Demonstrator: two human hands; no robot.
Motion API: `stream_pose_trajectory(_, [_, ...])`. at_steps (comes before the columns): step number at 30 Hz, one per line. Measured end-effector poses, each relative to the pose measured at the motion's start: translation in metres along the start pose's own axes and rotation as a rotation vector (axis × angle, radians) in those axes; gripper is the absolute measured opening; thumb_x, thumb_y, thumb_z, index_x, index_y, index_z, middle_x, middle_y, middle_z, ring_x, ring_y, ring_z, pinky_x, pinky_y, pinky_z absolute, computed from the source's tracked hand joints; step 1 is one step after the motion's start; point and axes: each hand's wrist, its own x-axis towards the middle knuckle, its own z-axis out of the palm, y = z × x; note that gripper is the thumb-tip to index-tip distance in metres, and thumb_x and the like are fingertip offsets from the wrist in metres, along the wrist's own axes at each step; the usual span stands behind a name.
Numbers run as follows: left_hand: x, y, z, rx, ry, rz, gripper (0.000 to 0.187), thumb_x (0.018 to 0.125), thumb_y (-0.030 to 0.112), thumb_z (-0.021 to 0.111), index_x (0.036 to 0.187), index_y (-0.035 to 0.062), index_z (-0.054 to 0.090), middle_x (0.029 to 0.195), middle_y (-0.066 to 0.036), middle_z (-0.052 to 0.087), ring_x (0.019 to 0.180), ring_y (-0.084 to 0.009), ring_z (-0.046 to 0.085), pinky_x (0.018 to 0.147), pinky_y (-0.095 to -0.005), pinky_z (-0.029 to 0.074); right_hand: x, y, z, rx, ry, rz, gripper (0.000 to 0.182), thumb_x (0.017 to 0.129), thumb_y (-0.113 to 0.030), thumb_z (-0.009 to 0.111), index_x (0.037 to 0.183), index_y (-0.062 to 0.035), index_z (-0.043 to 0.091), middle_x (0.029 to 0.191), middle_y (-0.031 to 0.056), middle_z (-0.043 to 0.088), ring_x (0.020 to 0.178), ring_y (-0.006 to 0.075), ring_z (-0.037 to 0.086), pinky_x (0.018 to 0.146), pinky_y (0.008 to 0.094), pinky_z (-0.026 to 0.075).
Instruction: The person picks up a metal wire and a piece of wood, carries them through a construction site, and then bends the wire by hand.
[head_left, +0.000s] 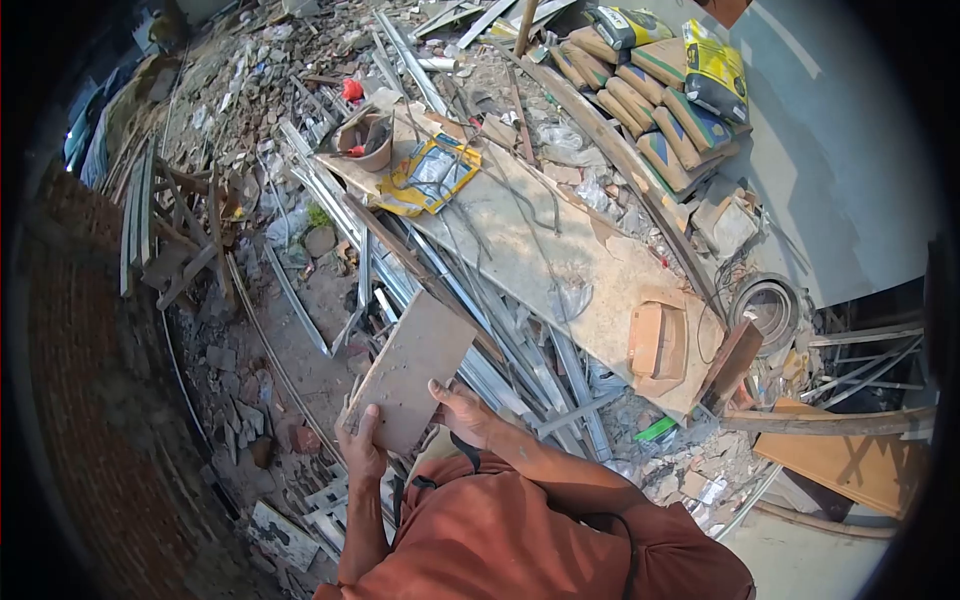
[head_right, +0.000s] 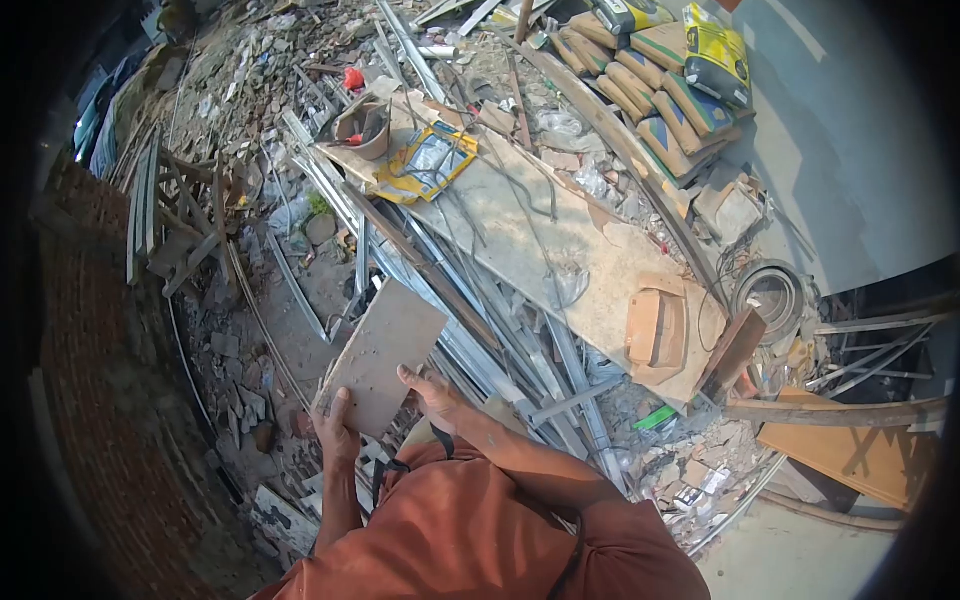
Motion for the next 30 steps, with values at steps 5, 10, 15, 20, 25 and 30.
stream_pose_trajectory(5, [0.017,0.010,0.015,0.006,-0.160,-0.075,0.042,0.087,0.018,0.063,0.120,-0.0066,0.054,0.107,-0.010,0.063,0.094,-0.0181,0.061,0.085,-0.0304,0.048,-0.012,-0.024,0.019,0.216,-0.018,-0.152,0.053,0.092,-0.036,0.059,0.131,-0.0043,0.043,0.128,0.0103,0.051,0.121,0.0236,0.047,0.103,0.0422,0.036])
stream_pose_trajectory(10, [0.045,0.001,0.029,-0.136,-0.290,-0.089,0.044,0.092,0.033,0.060,0.114,-0.0049,0.055,0.100,-0.010,0.064,0.089,-0.0159,0.062,0.078,-0.0297,0.050,-0.031,-0.055,0.003,0.255,-0.012,-0.326,0.053,0.092,-0.033,0.059,0.133,-0.0052,0.042,0.128,0.0099,0.051,0.121,0.0243,0.047,0.104,0.0423,0.035])
stream_pose_trajectory(15, [0.091,0.002,0.030,-0.271,-0.042,-0.172,0.035,0.101,0.038,0.041,0.082,0.0096,0.048,0.061,0.002,0.039,0.052,-0.0084,0.036,0.050,-0.0238,0.032,-0.065,-0.098,-0.054,0.273,0.423,-0.728,0.055,0.094,-0.043,0.052,0.133,-0.0049,0.043,0.126,0.0079,0.052,0.117,0.0233,0.049,0.101,0.0396,0.037])
stream_pose_trajectory(20, [0.132,0.002,0.024,-0.212,0.032,-0.200,0.039,0.101,0.041,0.037,0.073,0.0135,0.041,0.056,0.005,0.029,0.047,-0.0074,0.024,0.046,-0.0249,0.022,-0.100,-0.128,-0.132,0.308,0.838,-0.838,0.065,0.093,-0.049,0.051,0.136,-0.0024,0.039,0.131,0.0108,0.049,0.116,0.0259,0.051,0.096,0.0390,0.042])
stream_pose_trajectory(25, [0.177,-0.014,0.061,-0.019,0.030,-0.217,0.041,0.101,0.041,0.036,0.069,0.0149,0.035,0.056,0.006,0.025,0.047,-0.0081,0.020,0.045,-0.0261,0.019,-0.107,-0.171,-0.201,0.353,1.072,-0.900,0.062,0.094,-0.045,0.051,0.136,-0.0023,0.039,0.132,0.0120,0.049,0.116,0.0275,0.050,0.097,0.0392,0.042])
stream_pose_trajectory(30, [0.249,-0.041,0.147,0.047,0.090,-0.221,0.041,0.100,0.039,0.040,0.066,0.0176,0.032,0.055,0.007,0.024,0.044,-0.0078,0.021,0.041,-0.0259,0.018,-0.098,-0.269,-0.287,0.410,1.079,-0.878,0.056,0.092,-0.039,0.056,0.133,-0.0043,0.043,0.127,0.0120,0.054,0.112,0.0291,0.055,0.095,0.0436,0.045])
